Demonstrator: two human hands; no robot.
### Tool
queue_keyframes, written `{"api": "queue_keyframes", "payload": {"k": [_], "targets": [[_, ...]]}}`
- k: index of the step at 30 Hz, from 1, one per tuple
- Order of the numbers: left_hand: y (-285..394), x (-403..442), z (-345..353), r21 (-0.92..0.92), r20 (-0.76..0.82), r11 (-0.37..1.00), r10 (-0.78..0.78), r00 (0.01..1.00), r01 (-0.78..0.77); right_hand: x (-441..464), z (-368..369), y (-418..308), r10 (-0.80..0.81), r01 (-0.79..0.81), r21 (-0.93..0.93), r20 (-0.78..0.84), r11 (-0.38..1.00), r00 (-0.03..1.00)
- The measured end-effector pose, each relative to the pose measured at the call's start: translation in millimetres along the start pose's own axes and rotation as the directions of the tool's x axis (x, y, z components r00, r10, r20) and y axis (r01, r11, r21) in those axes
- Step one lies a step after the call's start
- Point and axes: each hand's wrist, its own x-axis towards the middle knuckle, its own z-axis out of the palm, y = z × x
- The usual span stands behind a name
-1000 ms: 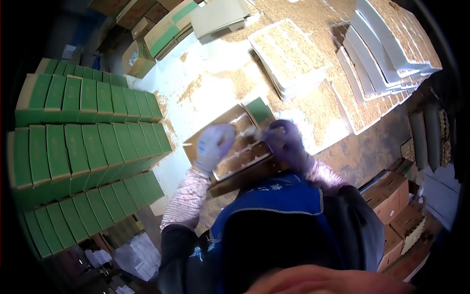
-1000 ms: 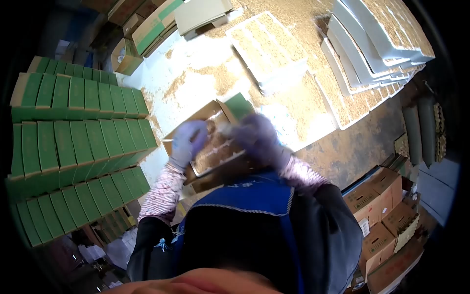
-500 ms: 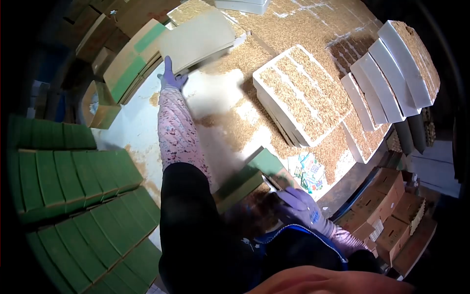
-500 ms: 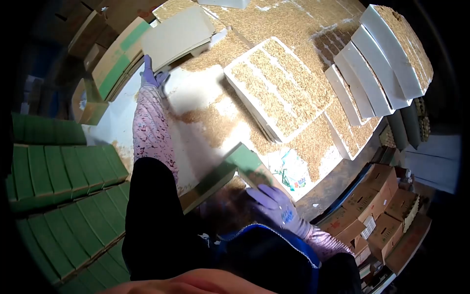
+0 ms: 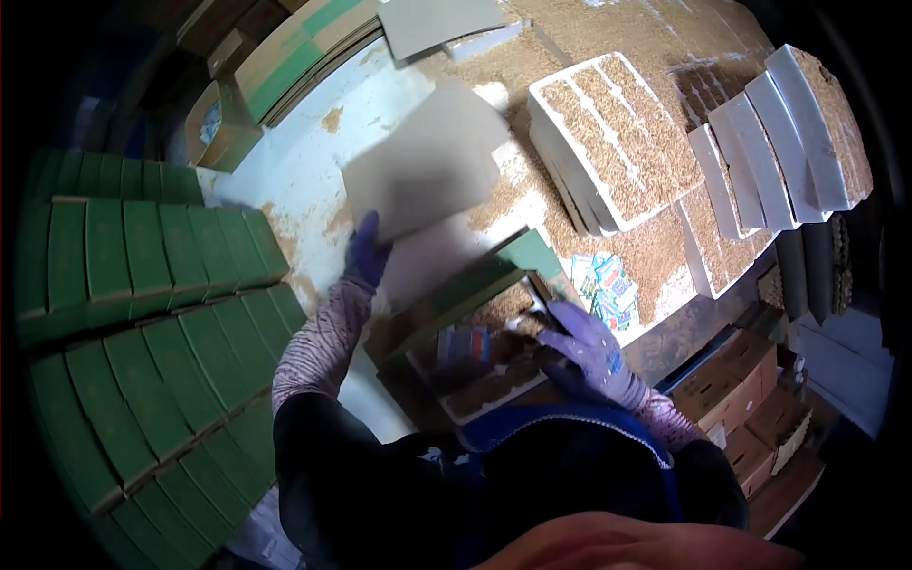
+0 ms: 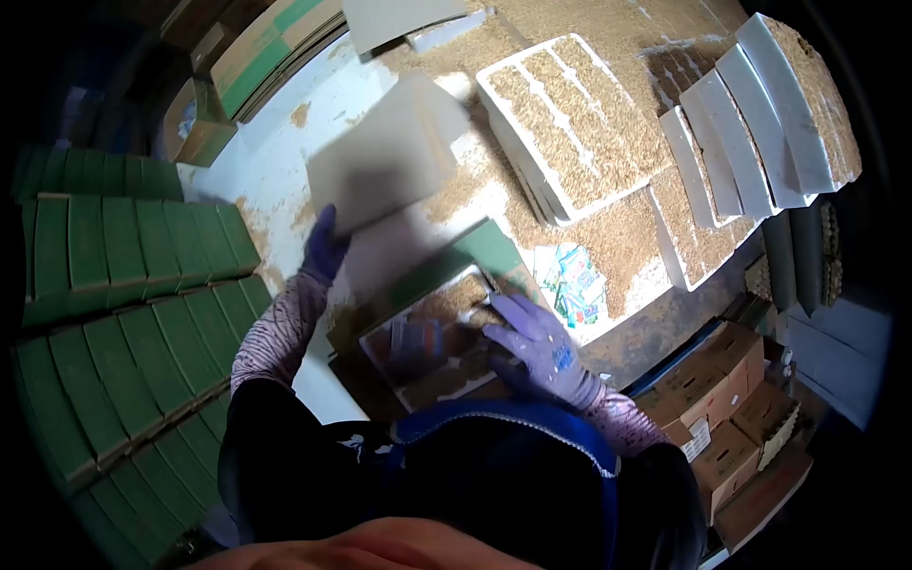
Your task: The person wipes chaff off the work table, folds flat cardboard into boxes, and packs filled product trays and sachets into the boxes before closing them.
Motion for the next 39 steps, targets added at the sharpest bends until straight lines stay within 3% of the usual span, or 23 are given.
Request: {"api": "queue_keyframes", "payload": {"k": [2, 4, 5, 6, 7, 8, 10, 13, 17, 21, 24, 25, 26, 27, 28, 30, 31, 33, 34, 36, 37, 38, 39], "targets": [[-41.6, -13.7, -75.6, 0.611, -0.083, 0.787, 0.168, 0.982, -0.083, -3.9, 1.8, 3.7, -0.033, 0.033, 0.011, 0.009, 0.999, 0.999], [-47.9, -28.6, -91.7, 0.752, -0.181, 0.658, 0.169, 0.969, 0.026, -5.9, 1.8, 1.4, -0.060, 0.060, 0.001, -0.002, 0.998, 0.998], [-43.0, -28.5, -71.4, 0.956, 0.055, 0.203, 0.582, 0.811, -0.210, -2.9, -1.2, -1.5, -0.077, 0.077, 0.014, -0.009, 0.997, 0.997], [-39.8, -32.9, -49.4, 0.910, 0.415, -0.344, 0.750, 0.515, -0.232, -2.9, -1.8, -1.7, -0.095, 0.095, 0.008, -0.020, 0.995, 0.995], [-36.9, -43.4, -23.8, 0.913, 0.408, -0.338, 0.753, 0.517, -0.228, -3.7, -2.1, -2.9, -0.112, 0.112, 0.002, -0.028, 0.994, 0.993], [-31.3, -52.2, 6.0, 0.709, 0.611, -0.660, 0.399, 0.684, -0.248, -1.1, -2.7, -6.0, -0.132, 0.133, 0.007, -0.044, 0.991, 0.990], [-31.3, -58.6, 16.6, 0.395, 0.621, -0.852, -0.028, 0.783, -0.344, -3.4, 2.9, -4.5, -0.131, 0.131, -0.008, -0.049, 0.991, 0.990], [-46.3, -40.4, 2.6, 0.458, 0.654, -0.832, 0.078, 0.752, -0.313, -4.3, 0.4, -7.4, -0.126, 0.123, -0.062, -0.042, 0.990, 0.991], [-25.3, -37.0, 10.7, 0.375, 0.725, -0.838, -0.002, 0.689, -0.397, -9.7, 3.9, -8.8, -0.170, 0.163, -0.106, -0.060, 0.981, 0.984], [4.1, -81.5, 62.2, 0.551, 0.667, -0.655, -0.027, 0.744, -0.518, -13.3, -1.0, -12.5, -0.217, 0.209, -0.111, -0.065, 0.972, 0.974], [25.4, -169.3, 131.3, 0.797, 0.393, -0.521, 0.062, 0.917, -0.306, -18.2, -12.7, -5.3, -0.181, 0.181, -0.019, -0.145, 0.983, 0.973], [16.5, -210.4, 138.2, 0.707, 0.527, -0.629, 0.163, 0.834, -0.324, -18.9, -24.1, -1.7, -0.140, 0.172, 0.090, -0.288, 0.981, 0.947], [0.5, -247.9, 139.5, 0.609, 0.651, -0.731, 0.240, 0.720, -0.308, -13.2, -44.9, -6.6, -0.391, 0.324, -0.236, -0.353, 0.916, 0.850], [-36.5, -268.1, 125.1, 0.560, 0.821, -0.550, 0.267, 0.505, -0.620, -4.2, -64.9, -36.6, -0.434, 0.388, -0.196, -0.431, 0.901, 0.791], [-60.2, -295.4, 133.5, 0.425, 0.860, -0.695, 0.110, 0.498, -0.580, 4.7, -84.7, -66.5, -0.472, 0.455, -0.167, -0.505, 0.875, 0.722], [-128.5, -309.3, 110.1, 0.624, 0.566, -0.646, -0.017, 0.824, -0.441, 20.6, -52.0, -68.9, -0.468, 0.456, -0.237, 0.006, 0.858, 0.884], [-152.7, -290.8, 100.1, 0.641, 0.546, -0.642, -0.003, 0.838, -0.421, 21.0, -16.9, -56.9, -0.230, 0.290, -0.207, 0.269, 0.934, 0.935], [-166.6, -243.1, 87.1, 0.659, 0.024, -0.722, -0.257, 0.966, -0.209, 21.1, 56.0, -2.5, -0.112, 0.322, -0.353, 0.503, 0.879, 0.857], [-156.2, -257.3, 96.7, 0.664, 0.018, -0.722, -0.243, 0.970, -0.193, 25.6, 58.1, 3.6, -0.119, 0.328, -0.289, 0.560, 0.899, 0.820], [-111.8, -303.7, 142.1, 0.830, 0.044, -0.537, -0.207, 0.977, -0.151, 23.9, 42.3, 10.5, -0.228, 0.308, -0.056, 0.549, 0.950, 0.804], [-102.4, -311.8, 122.2, 0.985, 0.170, -0.008, -0.079, 0.982, -0.171, 20.6, 22.3, 5.8, -0.354, 0.389, 0.010, 0.437, 0.921, 0.827], [-92.9, -320.0, 102.5, 0.817, 0.291, 0.506, 0.052, 0.955, -0.276, 15.8, 2.9, -9.1, -0.361, 0.356, 0.063, 0.240, 0.932, 0.901], [-85.7, -289.6, 31.1, 0.715, 0.297, 0.561, 0.295, 0.908, -0.417, 11.1, -6.3, -6.4, -0.070, 0.024, 0.339, 0.126, 0.940, 0.990]]}}
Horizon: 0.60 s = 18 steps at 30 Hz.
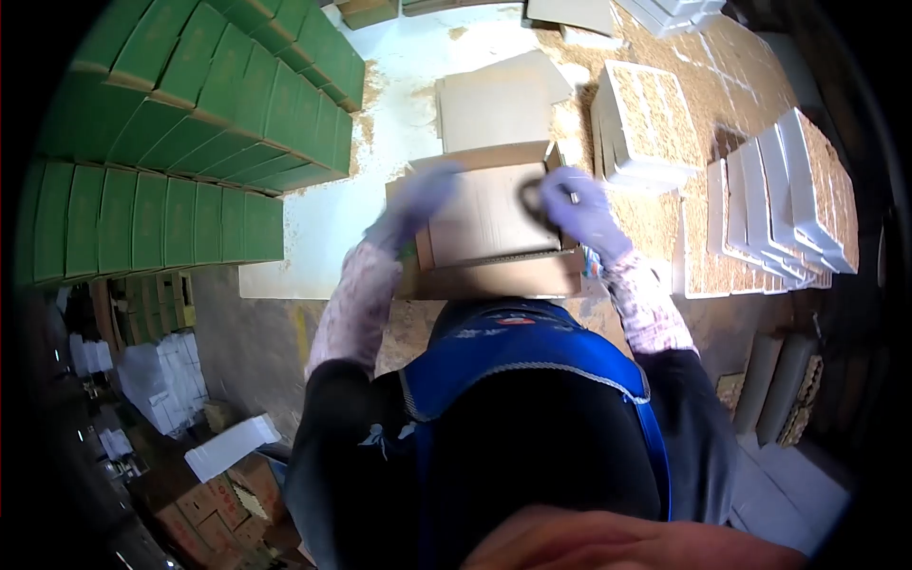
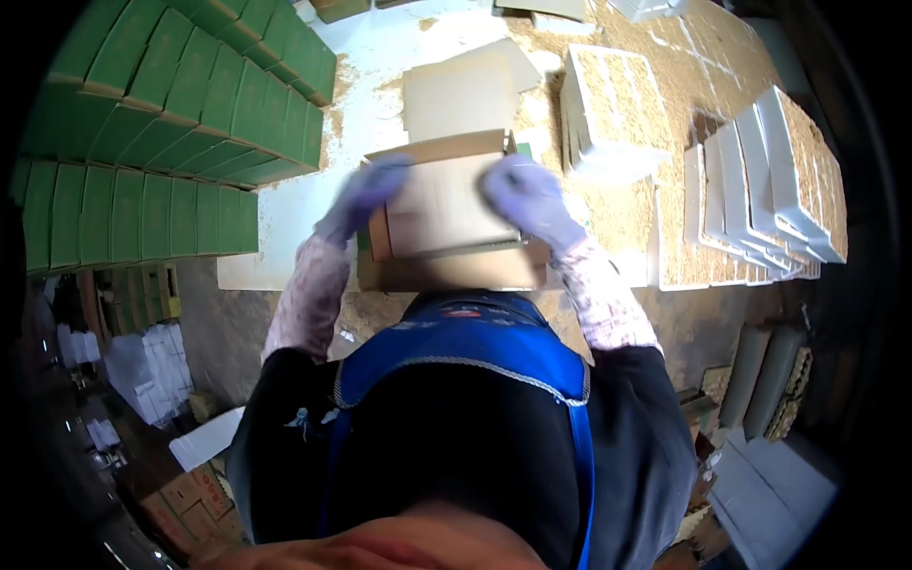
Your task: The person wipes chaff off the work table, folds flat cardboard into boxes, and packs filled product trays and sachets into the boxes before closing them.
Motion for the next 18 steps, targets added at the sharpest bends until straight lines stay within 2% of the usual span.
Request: {"api": "queue_keyframes", "payload": {"k": [1, 2, 3, 4, 5, 6, 7, 8, 9, 10, 12, 13, 14, 15, 16, 17, 18], "targets": [[-5.5, -12.2, -20.5, -0.121, -0.133, 0.993, -0.013, 0.991, -0.003, 1.2, -11.9, 0.1, 0.067, -0.062, 0.026, -0.222, 0.998, 0.973], [-14.9, -28.6, -22.9, -0.184, -0.183, 0.981, -0.089, 0.979, 0.055, 7.4, -15.3, 33.2, 0.300, -0.232, 0.272, -0.247, 0.934, 0.921], [-38.8, -35.1, -17.7, -0.200, -0.197, 0.975, -0.133, 0.971, 0.093, 7.0, -11.8, 59.7, 0.468, -0.436, 0.276, -0.057, 0.856, 0.882], [-70.7, -35.5, -4.6, -0.174, -0.213, 0.978, -0.153, 0.965, 0.117, 7.9, -4.8, 88.1, 0.611, -0.622, 0.236, 0.128, 0.746, 0.781], [-95.5, -33.4, 16.1, -0.124, -0.261, 0.986, -0.144, 0.955, 0.114, 10.4, 8.9, 125.0, 0.737, -0.766, -0.013, 0.285, 0.643, 0.613], [-112.2, -28.8, 38.2, -0.061, -0.350, 0.993, -0.115, 0.930, 0.100, 2.2, 42.5, 151.0, 0.505, -0.490, -0.137, 0.100, 0.861, 0.858], [-122.2, -16.6, 57.8, 0.173, -0.527, 0.975, -0.027, 0.849, 0.138, 9.7, 48.2, 131.2, 0.520, -0.496, -0.189, 0.107, 0.847, 0.847], [-125.3, -8.6, 64.8, 0.011, -0.560, 1.000, -0.008, 0.829, 0.017, 12.5, 47.8, 104.0, 0.548, -0.511, -0.242, 0.118, 0.825, 0.828], [-88.9, -17.8, 65.0, -0.183, -0.495, 0.983, -0.092, 0.864, -0.001, 18.7, 35.6, 82.0, 0.699, -0.699, -0.125, 0.290, 0.704, 0.653], [-92.7, -22.5, 59.0, -0.188, -0.497, 0.982, -0.099, 0.862, 0.005, 11.3, 34.5, 60.6, 0.600, -0.680, 0.170, 0.353, 0.713, 0.718], [-103.1, -33.9, 39.3, -0.523, -0.386, 0.850, -0.303, 0.871, 0.064, -1.3, 54.1, 21.8, 0.424, -0.484, 0.470, 0.235, 0.738, 0.875], [-97.7, -47.5, 28.4, -0.488, -0.432, 0.872, -0.283, 0.856, 0.041, 2.7, 69.9, 5.2, 0.400, -0.439, 0.476, 0.186, 0.763, 0.897], [-104.9, -63.6, 4.7, -0.346, -0.492, 0.938, -0.193, 0.849, 0.013, 9.3, 92.1, -13.2, 0.376, -0.390, 0.483, 0.131, 0.784, 0.917], [-96.7, -86.5, -24.0, -0.367, -0.529, 0.930, -0.186, 0.828, -0.026, 19.7, 118.6, -33.1, 0.427, -0.448, 0.507, 0.164, 0.736, 0.889], [-88.7, -109.4, -52.9, -0.385, -0.565, 0.921, -0.179, 0.806, -0.066, 31.9, 154.5, -44.2, 0.400, -0.442, 0.558, 0.204, 0.702, 0.893], [-111.0, -133.3, -98.8, -0.200, -0.569, 0.979, -0.139, 0.810, 0.028, 45.0, 190.7, -66.8, 0.450, -0.511, 0.514, 0.249, 0.689, 0.858], [-141.2, -157.0, -154.8, 0.005, -0.563, 0.994, -0.091, 0.822, 0.114, 60.2, 226.4, -82.6, 0.393, -0.504, 0.444, 0.322, 0.740, 0.861]]}}
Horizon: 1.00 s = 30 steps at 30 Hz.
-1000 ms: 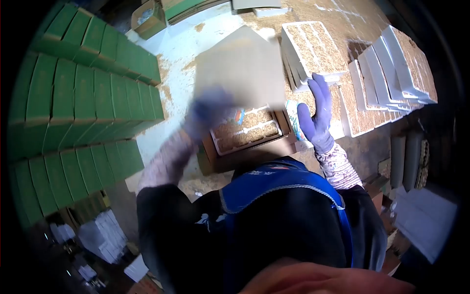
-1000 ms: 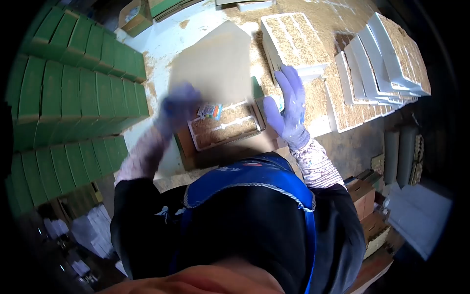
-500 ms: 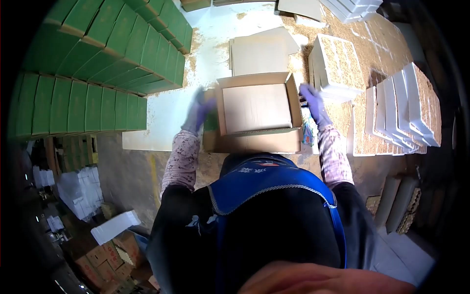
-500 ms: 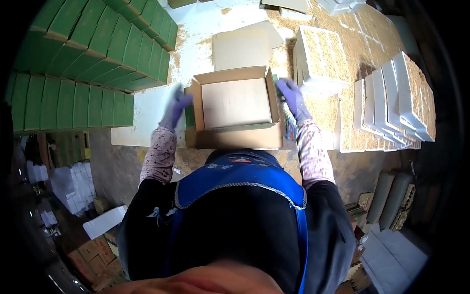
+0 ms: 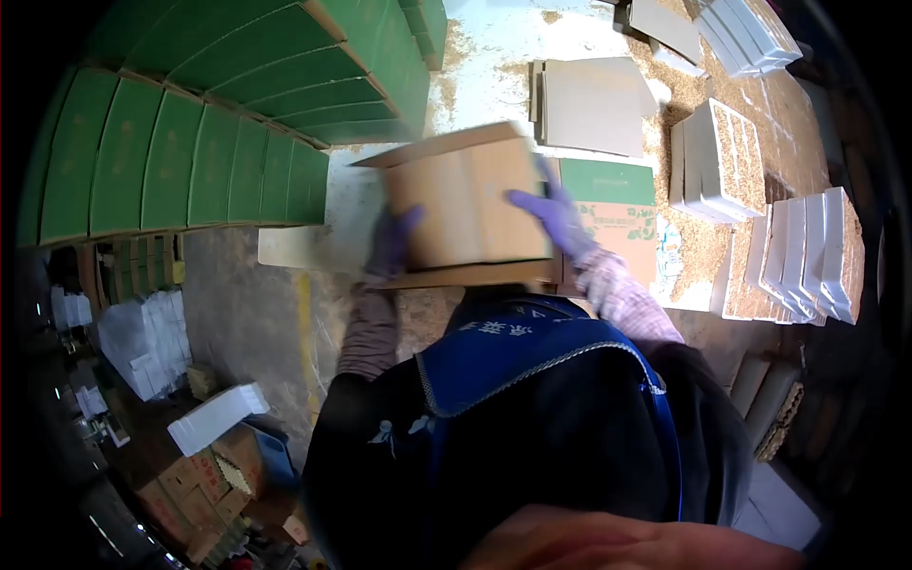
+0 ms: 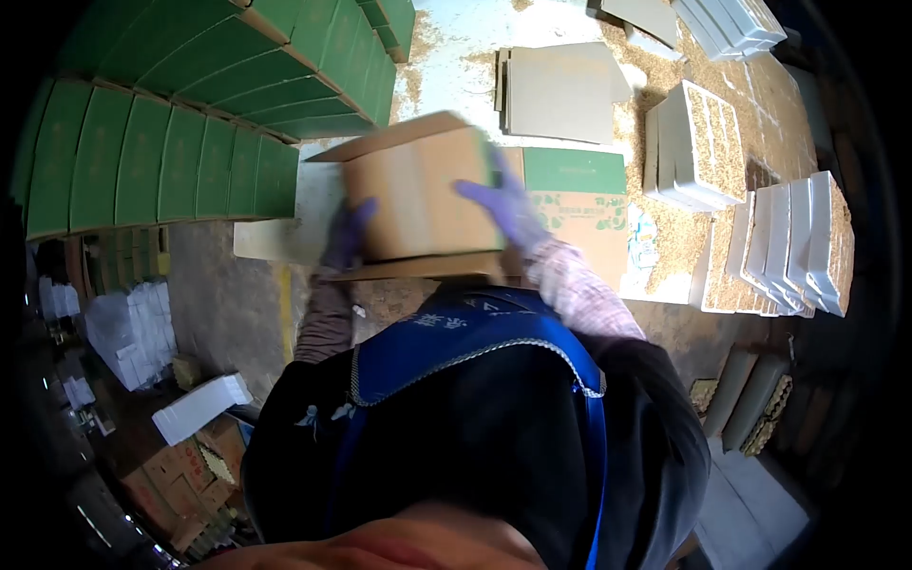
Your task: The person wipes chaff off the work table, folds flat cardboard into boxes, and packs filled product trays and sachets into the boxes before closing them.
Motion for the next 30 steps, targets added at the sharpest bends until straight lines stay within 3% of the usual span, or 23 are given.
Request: {"api": "queue_keyframes", "payload": {"k": [1, 4, 6, 8, 9, 10, 11, 12, 13, 14, 15, 16, 18, 19, 21, 23, 24, 25, 26, 27, 28, 29, 30], "targets": [[-25.3, 12.3, -48.3, -0.170, 0.032, 0.962, -0.213, 0.977, 0.215, 22.2, 36.8, 10.2, -0.016, 0.014, -0.136, -0.008, 0.991, 1.000], [-43.3, 30.0, -118.9, 0.045, -0.041, 0.991, -0.121, 0.992, 0.123, 99.1, 93.1, 76.4, 0.081, -0.036, -0.354, 0.112, 0.934, 0.990], [-118.9, 45.7, -140.6, -0.345, 0.114, 0.881, -0.303, 0.946, 0.323, 107.9, 87.6, 96.0, 0.150, -0.081, -0.259, 0.261, 0.962, 0.954], [-126.7, 28.3, -122.6, -0.048, -0.086, 0.973, -0.228, 0.970, 0.225, 60.0, 51.1, 77.6, -0.023, 0.068, -0.274, 0.164, 0.959, 0.986], [-114.5, 13.4, -102.9, 0.162, -0.180, 0.975, -0.124, 0.976, 0.153, 30.9, 28.3, 56.0, 0.135, -0.130, -0.168, 0.018, 0.977, 0.991], [-101.2, -2.9, -80.8, 0.325, -0.234, 0.942, -0.004, 0.972, 0.082, -5.1, 5.0, 48.9, 0.013, 0.022, 0.251, -0.135, 0.968, 0.991], [-81.0, -22.0, -51.4, 0.411, -0.194, 0.911, 0.064, 0.979, 0.021, -25.6, -44.2, 74.7, -0.186, 0.193, -0.020, -0.372, 0.981, 0.909], [-63.7, -41.8, -20.2, 0.462, -0.121, 0.886, 0.101, 0.988, -0.034, -41.8, -112.1, 120.7, -0.505, 0.126, -0.590, -0.539, 0.798, 0.674], [-49.1, -59.6, 12.7, 0.473, 0.016, 0.878, 0.073, 0.997, -0.072, -59.0, -175.0, 166.0, -0.658, -0.159, -0.803, -0.569, 0.574, 0.494], [-36.1, -75.4, 43.8, 0.486, 0.183, 0.868, 0.011, 0.983, -0.100, -79.0, -222.7, 208.6, -0.597, -0.369, -0.783, -0.621, 0.501, 0.508], [-27.8, -88.5, 73.0, 0.513, 0.329, 0.850, -0.067, 0.942, -0.119, -100.0, -254.9, 229.9, -0.374, -0.436, -0.703, -0.686, 0.562, 0.625], [-20.8, -97.3, 98.7, 0.548, 0.437, 0.826, -0.147, 0.887, -0.132, -113.9, -250.3, 211.2, 0.209, -0.569, -0.379, -0.670, 0.730, 0.713], [-6.1, -103.7, 135.8, 0.582, 0.346, 0.813, -0.255, 0.903, 0.007, -133.0, -247.7, 208.0, 0.116, -0.438, -0.470, -0.569, 0.767, 0.814], [8.7, -108.4, 148.6, 0.478, 0.120, 0.850, -0.312, 0.943, 0.221, -150.1, -224.6, 138.8, 0.186, -0.444, -0.489, -0.488, 0.751, 0.853], [29.8, -115.4, 133.7, 0.594, 0.160, 0.804, -0.091, 0.983, -0.022, -174.1, -229.9, 105.2, 0.152, -0.367, -0.457, -0.440, 0.810, 0.885], [123.4, -117.4, 115.6, 0.679, 0.195, 0.729, -0.066, 0.979, -0.085, -201.2, -239.3, 60.3, 0.076, -0.222, -0.302, -0.429, 0.927, 0.900], [136.0, -111.3, 106.0, 0.835, 0.185, 0.470, 0.250, 0.950, -0.286, -208.0, -254.8, 52.3, -0.013, -0.099, -0.221, -0.454, 0.970, 0.891], [142.8, -99.9, 89.5, 0.838, 0.437, 0.039, 0.549, 0.712, -0.544, -210.7, -256.2, 25.8, -0.092, -0.021, -0.200, -0.540, 0.980, 0.836], [184.3, -101.7, 102.2, 0.754, 0.128, 0.578, 0.339, 0.932, -0.314, -201.8, -262.7, 15.5, -0.243, 0.063, -0.302, -0.605, 0.951, 0.758], [178.4, -83.7, 99.6, 0.731, 0.265, 0.492, 0.435, 0.861, -0.473, -185.0, -256.6, 11.8, -0.278, 0.193, -0.201, -0.680, 0.960, 0.679], [178.4, -72.5, 106.7, 0.735, 0.257, 0.491, 0.438, 0.862, -0.468, -155.8, -270.2, 30.0, -0.484, 0.260, -0.410, -0.688, 0.874, 0.541], [180.2, -63.7, 112.6, 0.546, 0.120, 0.806, 0.197, 0.973, -0.230, -162.5, -234.5, -11.4, -0.143, 0.300, 0.097, -0.715, 0.949, 0.685], [186.2, -60.3, 116.8, 0.268, 0.062, 0.961, -0.087, 0.994, 0.067, -137.4, -242.4, 4.3, -0.323, 0.413, -0.014, -0.648, 0.911, 0.690]]}}
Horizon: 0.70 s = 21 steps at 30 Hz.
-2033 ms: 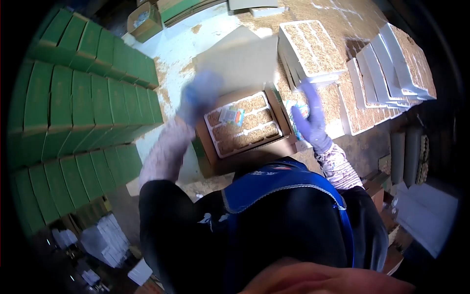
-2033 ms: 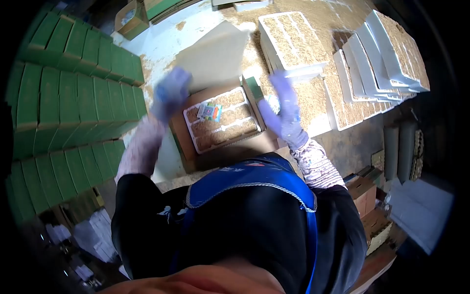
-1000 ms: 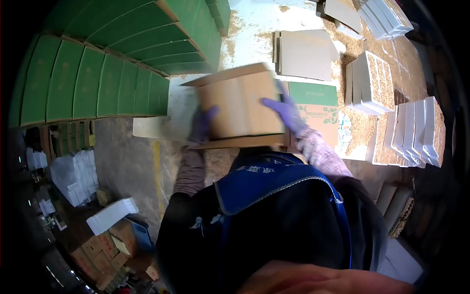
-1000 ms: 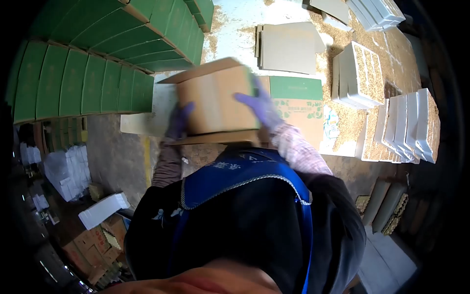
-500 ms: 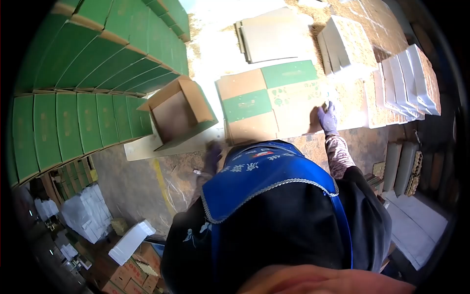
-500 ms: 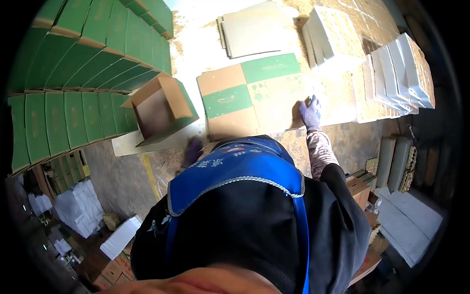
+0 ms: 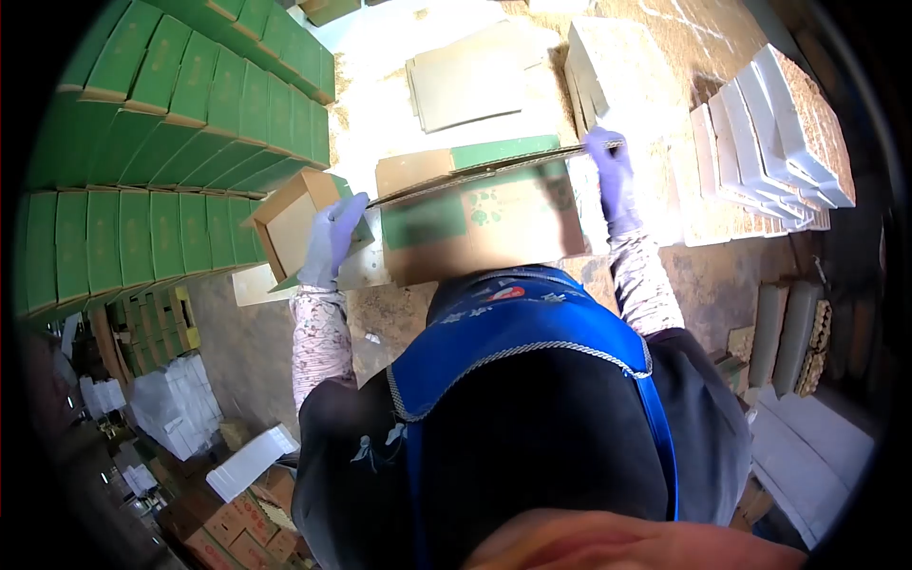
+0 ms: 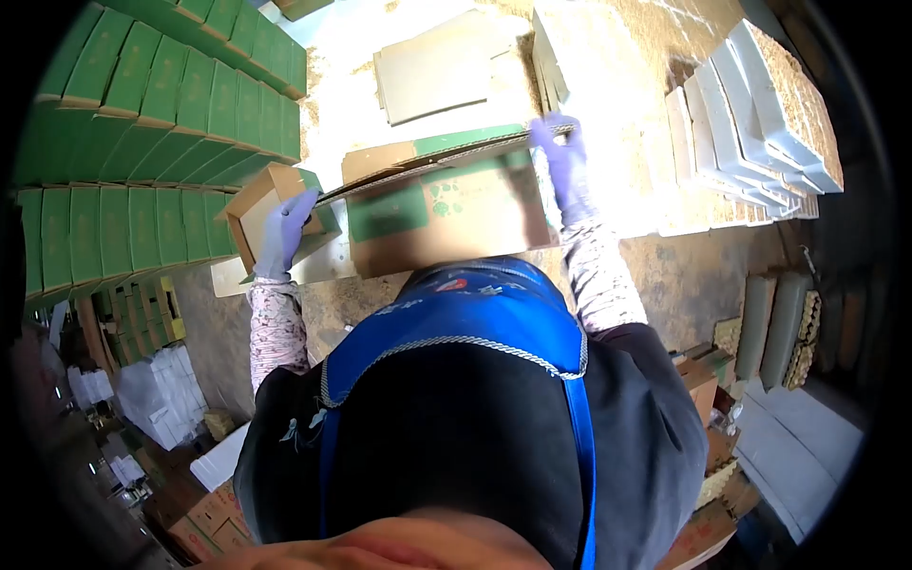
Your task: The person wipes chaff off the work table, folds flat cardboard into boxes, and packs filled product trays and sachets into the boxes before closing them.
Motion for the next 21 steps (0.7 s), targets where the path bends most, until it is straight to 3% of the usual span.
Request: {"api": "queue_keyframes", "payload": {"k": [1, 2, 3, 4, 5, 6, 7, 8, 10, 11, 12, 13, 14, 16, 17, 18, 19, 20, 21], "targets": [[8.2, 0.0, -2.8, -0.004, -0.018, 1.000, 0.010, 1.000, -0.010, 11.6, -10.4, 13.6, -0.020, 0.025, -0.054, 0.080, 0.998, 0.997], [21.3, -5.0, -8.4, 0.156, 0.004, 0.988, -0.019, 1.000, 0.018, 11.9, -10.0, 5.8, -0.029, 0.047, -0.110, 0.160, 0.993, 0.987], [30.2, -10.7, -13.4, 0.317, 0.026, 0.947, -0.058, 0.998, 0.047, 10.2, -12.2, -7.9, 0.019, -0.028, 0.031, 0.264, 0.999, 0.964], [36.7, -15.3, -13.1, 0.320, 0.015, 0.946, -0.052, 0.999, 0.045, 11.9, -12.1, -23.9, 0.044, -0.112, 0.165, 0.367, 0.980, 0.929], [42.8, -22.7, -5.9, 0.456, 0.130, 0.824, 0.312, 0.941, -0.336, 15.6, -8.3, -33.3, -0.013, -0.058, 0.142, 0.454, 0.988, 0.891], [49.7, -25.6, 13.6, 0.567, 0.291, 0.660, 0.400, 0.869, -0.493, 15.8, 8.0, -30.1, -0.065, -0.031, 0.205, 0.448, 0.978, 0.891], [56.5, -28.5, 33.2, 0.616, 0.441, 0.460, 0.472, 0.764, -0.640, 9.8, 29.9, -26.3, -0.264, 0.321, -0.073, 0.414, 0.944, 0.871], [70.3, -18.3, 63.1, 0.684, 0.559, 0.343, 0.321, 0.765, -0.644, 2.8, 54.1, -21.1, -0.449, 0.604, -0.343, 0.435, 0.719, 0.781], [32.7, 5.7, 114.2, 0.674, 0.700, 0.424, -0.108, 0.706, -0.605, -8.1, 95.0, 2.3, -0.486, 0.732, -0.673, 0.609, 0.100, 0.627], [51.9, -8.4, 105.6, 0.556, 0.746, 0.615, -0.073, 0.662, -0.559, -5.5, 105.5, 17.1, -0.524, 0.768, -0.610, 0.598, 0.193, 0.607], [50.1, -30.8, 97.7, 0.429, 0.762, 0.628, 0.135, 0.634, -0.649, -11.2, 102.7, 0.1, -0.560, 0.747, -0.641, 0.558, 0.178, 0.612], [48.5, -53.1, 89.8, 0.311, 0.743, 0.591, 0.337, 0.578, -0.745, -11.6, 84.1, 0.6, -0.527, 0.824, -0.508, 0.641, 0.253, 0.557], [46.4, -60.9, 84.5, 0.341, 0.736, 0.370, 0.466, 0.490, -0.864, -13.3, 61.2, 0.1, -0.358, 0.777, -0.437, 0.709, 0.452, 0.607], [35.8, -53.3, 80.3, 0.552, 0.547, 0.287, 0.585, 0.600, -0.783, -8.8, 18.5, 11.2, -0.028, 0.444, -0.338, 0.769, 0.830, 0.638], [34.7, -33.8, 79.6, 0.540, 0.565, 0.261, 0.592, 0.575, -0.800, -1.4, -0.7, 21.7, 0.120, 0.170, -0.285, 0.770, 0.943, 0.626], [31.6, -13.9, 85.3, 0.617, 0.491, 0.230, 0.635, 0.596, -0.753, -2.0, -8.4, 27.6, 0.071, -0.021, -0.074, 0.777, 0.997, 0.626], [24.0, -1.3, 91.8, 0.691, 0.403, 0.214, 0.678, 0.614, -0.690, -2.9, -17.1, 32.3, -0.021, 0.181, -0.096, 0.830, 0.979, 0.557], [12.9, 7.4, 94.7, 0.684, 0.307, 0.332, 0.677, 0.669, -0.650, -9.2, -14.5, 16.6, -0.078, 0.497, -0.141, 0.916, 0.856, 0.393], [-2.7, 17.1, 96.7, 0.662, 0.209, 0.447, 0.661, 0.720, -0.602, -15.7, -12.0, 1.0, -0.131, 0.760, -0.081, 0.968, 0.645, 0.215]]}}
